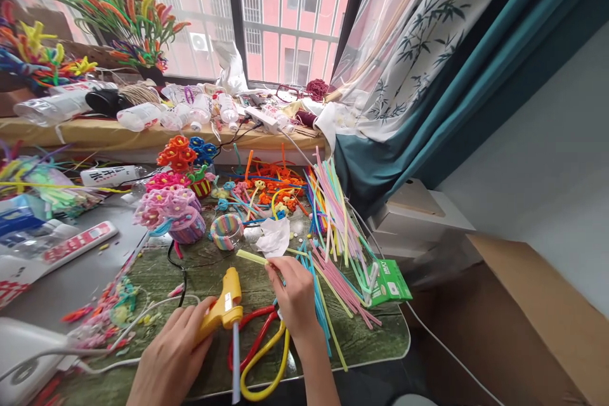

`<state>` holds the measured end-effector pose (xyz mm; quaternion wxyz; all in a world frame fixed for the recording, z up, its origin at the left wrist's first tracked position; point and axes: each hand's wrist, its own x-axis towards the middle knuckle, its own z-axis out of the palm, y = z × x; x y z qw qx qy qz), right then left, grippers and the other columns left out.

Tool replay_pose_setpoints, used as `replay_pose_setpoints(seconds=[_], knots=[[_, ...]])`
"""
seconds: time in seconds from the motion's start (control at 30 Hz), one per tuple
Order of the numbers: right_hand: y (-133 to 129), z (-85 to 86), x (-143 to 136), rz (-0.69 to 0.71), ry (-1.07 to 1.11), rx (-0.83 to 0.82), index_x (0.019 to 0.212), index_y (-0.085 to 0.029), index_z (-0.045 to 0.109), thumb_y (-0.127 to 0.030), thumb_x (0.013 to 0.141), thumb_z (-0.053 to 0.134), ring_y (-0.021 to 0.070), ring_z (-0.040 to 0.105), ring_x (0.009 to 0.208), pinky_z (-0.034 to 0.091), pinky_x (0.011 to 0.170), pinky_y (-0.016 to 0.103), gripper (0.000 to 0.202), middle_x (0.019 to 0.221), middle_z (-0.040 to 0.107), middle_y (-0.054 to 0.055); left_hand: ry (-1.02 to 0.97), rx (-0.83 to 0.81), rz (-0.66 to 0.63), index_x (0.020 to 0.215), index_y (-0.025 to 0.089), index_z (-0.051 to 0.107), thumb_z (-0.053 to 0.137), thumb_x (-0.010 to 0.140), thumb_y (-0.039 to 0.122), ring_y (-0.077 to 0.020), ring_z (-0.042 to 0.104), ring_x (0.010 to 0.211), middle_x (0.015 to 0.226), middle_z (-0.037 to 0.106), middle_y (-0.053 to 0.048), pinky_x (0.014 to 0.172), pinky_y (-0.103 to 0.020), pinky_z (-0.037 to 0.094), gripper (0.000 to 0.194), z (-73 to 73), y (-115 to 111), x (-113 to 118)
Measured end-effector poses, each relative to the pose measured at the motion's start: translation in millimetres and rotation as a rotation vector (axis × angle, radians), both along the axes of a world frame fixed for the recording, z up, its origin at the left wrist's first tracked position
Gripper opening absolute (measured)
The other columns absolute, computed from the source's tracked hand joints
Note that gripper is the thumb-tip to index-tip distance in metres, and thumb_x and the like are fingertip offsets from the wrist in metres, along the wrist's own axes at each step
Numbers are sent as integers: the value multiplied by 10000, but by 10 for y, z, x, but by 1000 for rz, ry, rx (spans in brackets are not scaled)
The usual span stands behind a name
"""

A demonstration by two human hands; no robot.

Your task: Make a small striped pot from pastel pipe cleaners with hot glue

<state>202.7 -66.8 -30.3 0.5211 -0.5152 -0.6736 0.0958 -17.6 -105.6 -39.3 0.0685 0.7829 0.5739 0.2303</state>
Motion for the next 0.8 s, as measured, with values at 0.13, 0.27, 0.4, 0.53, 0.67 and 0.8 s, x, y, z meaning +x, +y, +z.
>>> replay_pose_setpoints(seconds=[0.13, 0.27, 0.4, 0.53, 0.67, 0.8], knots=[[69, -45, -15, -47, -5, 3, 968, -186, 692, -219, 963, 524, 202, 693, 792, 544, 745, 322, 171, 866, 732, 82, -522, -19, 188, 970, 236, 684, 660, 790, 418, -194, 637, 611, 793, 731, -27, 602, -267, 480, 257, 49, -66, -11], [119, -68, -98, -4, -48, -4, 967, -172, 687, -217, 975, 507, 205, 698, 822, 540, 785, 330, 186, 889, 737, 90, -719, -128, 311, 542, 210, 566, 630, 784, 538, -125, 406, 392, 419, 473, 28, 429, -252, 340, 413, 145, -104, 94], [144, -41, -184, 34, -84, 5, 984, -163, 686, -208, 976, 512, 206, 699, 840, 537, 790, 327, 180, 897, 743, 88, -785, -223, 281, 748, 184, 702, 603, 791, 567, -117, 347, 369, 395, 402, 53, 388, -246, 318, 398, 188, -81, 144], [167, -12, -228, 35, -106, 55, 978, -159, 685, -207, 975, 522, 205, 703, 827, 534, 770, 322, 169, 884, 746, 80, -778, -262, 288, 916, 162, 741, 588, 792, 572, -133, 392, 386, 407, 392, 56, 353, -236, 305, 456, 179, -67, 125], [187, -20, -242, 27, -110, 99, 970, -161, 683, -191, 966, 540, 202, 703, 814, 531, 751, 314, 146, 874, 746, 70, -773, -262, 278, 903, 150, 751, 576, 793, 573, -184, 561, 531, 473, 514, 10, 397, -233, 391, 470, 154, -71, 114], [187, -28, -242, 29, -118, 109, 982, -157, 681, -167, 954, 559, 198, 702, 819, 530, 760, 311, 126, 880, 746, 68, -760, -245, 280, 875, 148, 748, 563, 804, 566, -191, 599, 574, 568, 619, -25, 461, -250, 467, 462, 138, -70, 120]])
